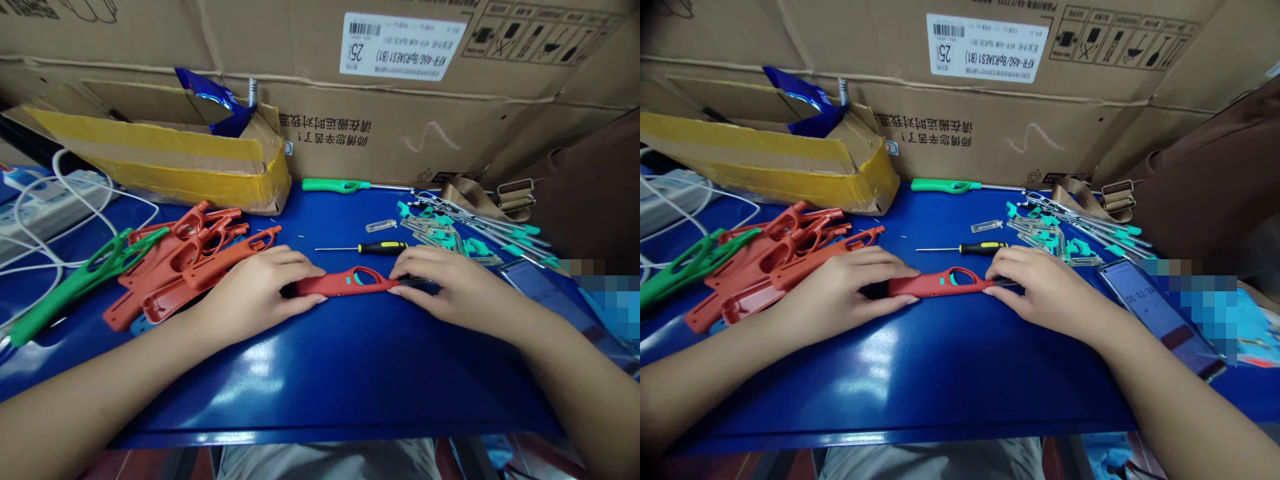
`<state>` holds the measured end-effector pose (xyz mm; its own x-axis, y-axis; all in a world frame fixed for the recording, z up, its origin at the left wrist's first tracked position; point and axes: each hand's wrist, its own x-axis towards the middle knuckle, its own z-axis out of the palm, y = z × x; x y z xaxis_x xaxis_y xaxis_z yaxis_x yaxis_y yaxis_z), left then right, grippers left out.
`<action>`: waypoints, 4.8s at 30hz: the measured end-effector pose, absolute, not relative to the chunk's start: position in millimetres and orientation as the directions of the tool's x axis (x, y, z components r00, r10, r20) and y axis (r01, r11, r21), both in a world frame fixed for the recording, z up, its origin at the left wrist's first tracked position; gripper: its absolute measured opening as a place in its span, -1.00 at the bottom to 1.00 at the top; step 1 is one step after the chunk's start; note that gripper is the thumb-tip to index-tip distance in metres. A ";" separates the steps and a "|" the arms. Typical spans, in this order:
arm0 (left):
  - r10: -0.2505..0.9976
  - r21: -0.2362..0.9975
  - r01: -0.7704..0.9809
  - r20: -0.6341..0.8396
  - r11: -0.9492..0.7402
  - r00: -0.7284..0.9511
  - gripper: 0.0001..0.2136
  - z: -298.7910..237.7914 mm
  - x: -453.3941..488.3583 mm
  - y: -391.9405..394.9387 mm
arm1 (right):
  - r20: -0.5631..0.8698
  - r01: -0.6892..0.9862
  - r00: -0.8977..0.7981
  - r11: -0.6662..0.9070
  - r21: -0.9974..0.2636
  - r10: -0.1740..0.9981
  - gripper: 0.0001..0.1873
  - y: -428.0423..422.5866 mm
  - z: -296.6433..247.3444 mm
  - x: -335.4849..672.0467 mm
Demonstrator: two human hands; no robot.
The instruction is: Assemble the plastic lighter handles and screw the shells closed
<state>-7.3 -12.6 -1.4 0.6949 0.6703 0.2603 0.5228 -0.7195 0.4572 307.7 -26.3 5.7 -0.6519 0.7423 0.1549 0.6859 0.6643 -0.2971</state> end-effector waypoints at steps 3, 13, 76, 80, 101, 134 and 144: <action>0.669 0.471 0.514 0.259 -0.717 0.696 -0.79 0.0 -7.3 -12.6 | 0.155 0.680 -0.655 0.666 -0.306 0.740 -0.87 -26.7 6.2 305.7; 0.735 0.553 0.541 0.211 -0.633 0.644 -0.74 2.7 -7.4 -14.2 | 0.123 0.684 -0.666 0.668 -0.293 0.736 -0.85 -28.8 5.3 303.1; 0.642 0.542 0.385 0.439 -0.748 0.629 -0.85 2.0 7.6 -34.2 | 0.354 0.586 -0.610 0.704 -0.401 0.709 -0.86 -43.8 8.8 270.0; 0.697 0.552 0.444 0.431 -0.706 0.572 -0.74 -2.3 7.2 -32.3 | 0.193 0.668 -0.556 0.573 -0.474 0.808 -0.86 -38.4 23.6 263.2; 0.496 0.293 0.403 0.425 -0.867 0.757 -0.65 -6.0 -2.7 -27.0 | 0.244 0.609 -0.727 0.767 -0.203 0.642 -0.56 -45.6 12.7 258.7; 0.581 0.571 0.360 0.264 -0.738 0.770 -0.77 -1.5 -4.4 -15.8 | 0.088 0.710 -0.678 0.681 -0.182 0.730 -0.68 -36.2 17.8 273.7; 0.686 0.738 0.384 0.145 -0.555 0.713 -0.72 0.6 0.1 -16.1 | 0.167 0.689 -0.655 0.673 -0.270 0.737 -0.72 -32.4 16.7 280.9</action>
<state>0.1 -16.1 0.6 0.7129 0.6861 0.1453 0.3835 -0.5549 0.7382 280.9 -32.4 16.7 -0.6548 0.7371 0.1670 0.6886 0.6730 -0.2700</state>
